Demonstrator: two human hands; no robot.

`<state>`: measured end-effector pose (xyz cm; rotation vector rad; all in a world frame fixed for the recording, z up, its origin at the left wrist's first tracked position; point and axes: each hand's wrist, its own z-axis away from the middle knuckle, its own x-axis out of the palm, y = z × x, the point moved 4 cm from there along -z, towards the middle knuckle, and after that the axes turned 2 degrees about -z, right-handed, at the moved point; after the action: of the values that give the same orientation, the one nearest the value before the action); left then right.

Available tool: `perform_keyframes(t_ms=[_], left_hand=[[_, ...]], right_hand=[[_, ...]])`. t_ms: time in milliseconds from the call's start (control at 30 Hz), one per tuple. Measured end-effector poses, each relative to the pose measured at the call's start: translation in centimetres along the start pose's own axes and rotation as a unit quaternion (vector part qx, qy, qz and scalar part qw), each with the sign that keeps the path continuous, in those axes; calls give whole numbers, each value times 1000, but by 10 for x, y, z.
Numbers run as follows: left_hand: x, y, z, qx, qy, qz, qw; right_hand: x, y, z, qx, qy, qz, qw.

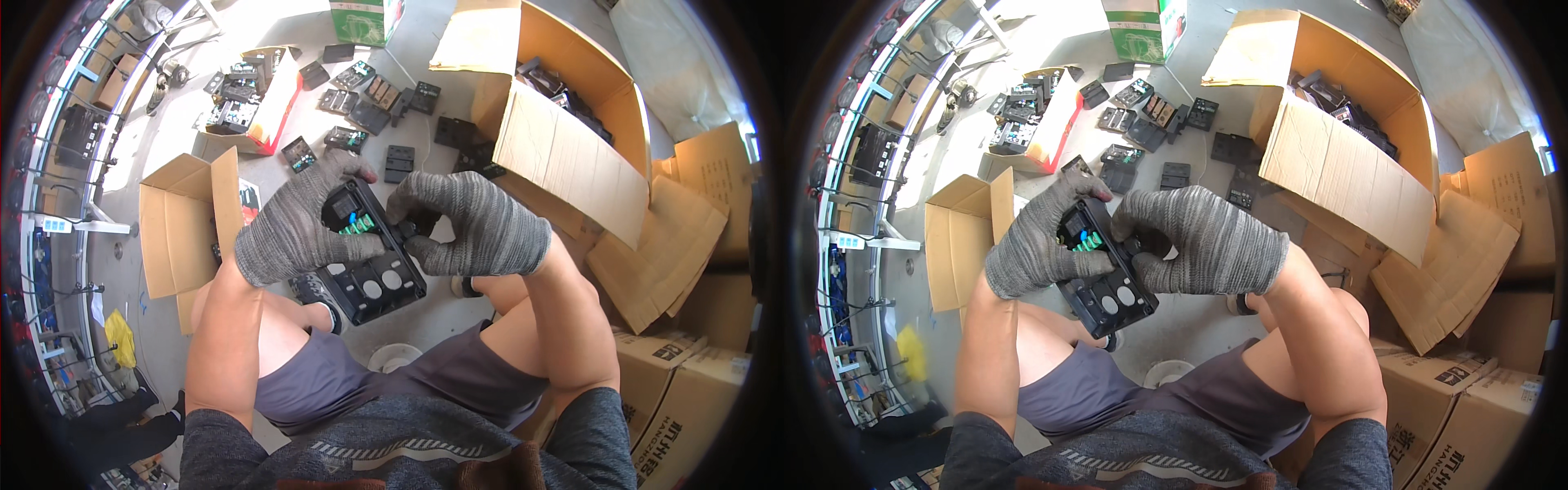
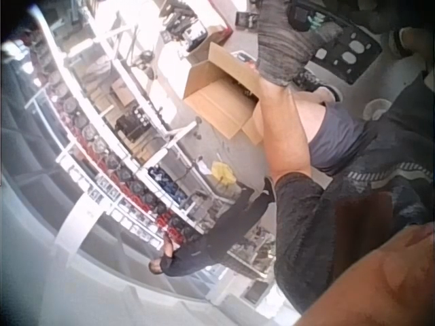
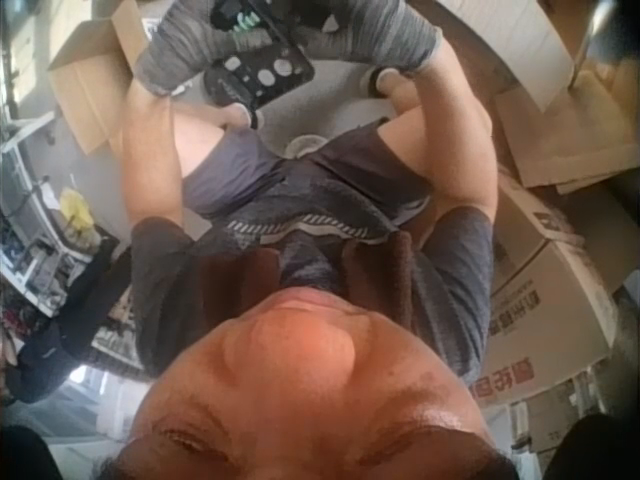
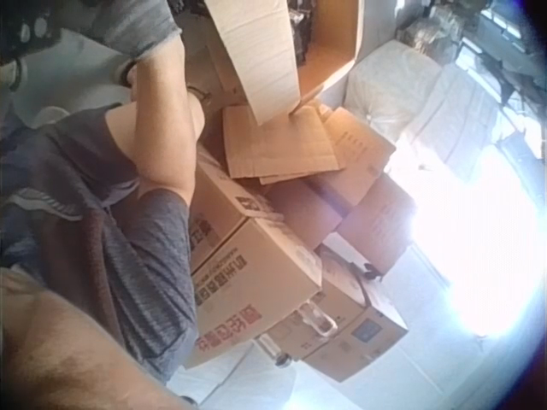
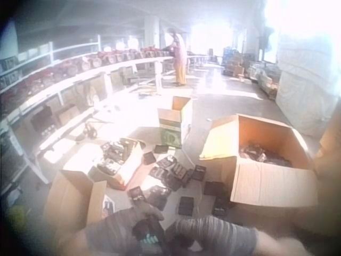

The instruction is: The person, wearing gloves, inserts small components into an electronic housing and then places the assembled units into a cardboard box.

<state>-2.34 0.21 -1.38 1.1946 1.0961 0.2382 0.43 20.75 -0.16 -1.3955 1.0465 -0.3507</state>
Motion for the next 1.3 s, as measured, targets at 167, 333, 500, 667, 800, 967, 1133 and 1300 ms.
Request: perform_keyframes(t_ms=[167,333,500,667,800,967,1133,1300], left_hand=[[8,2,3,-32,-33,23,999],[12,-7,4,-35,-49,-39,997],[12,-6,4,-2,-84,5,996],[15,-4,4,19,-91,27,995],[16,-4,6,-3,-92,18,996],[15,-6,6,-38,-122,14,992],[27,-13,6,-54,-153,67,984],[25,-2,7,-47,-168,120,977]], right_hand=[[13,11,6,77,-16,59,995],[31,22,13,175,-38,-11,984],[16,3,16,49,32,-22,998],[16,-9,16,41,-3,36,999],[27,3,18,156,-7,-10,988],[41,23,27,197,-6,-98,976],[23,-10,21,72,-13,40,996],[14,-23,24,47,-20,23,998]])
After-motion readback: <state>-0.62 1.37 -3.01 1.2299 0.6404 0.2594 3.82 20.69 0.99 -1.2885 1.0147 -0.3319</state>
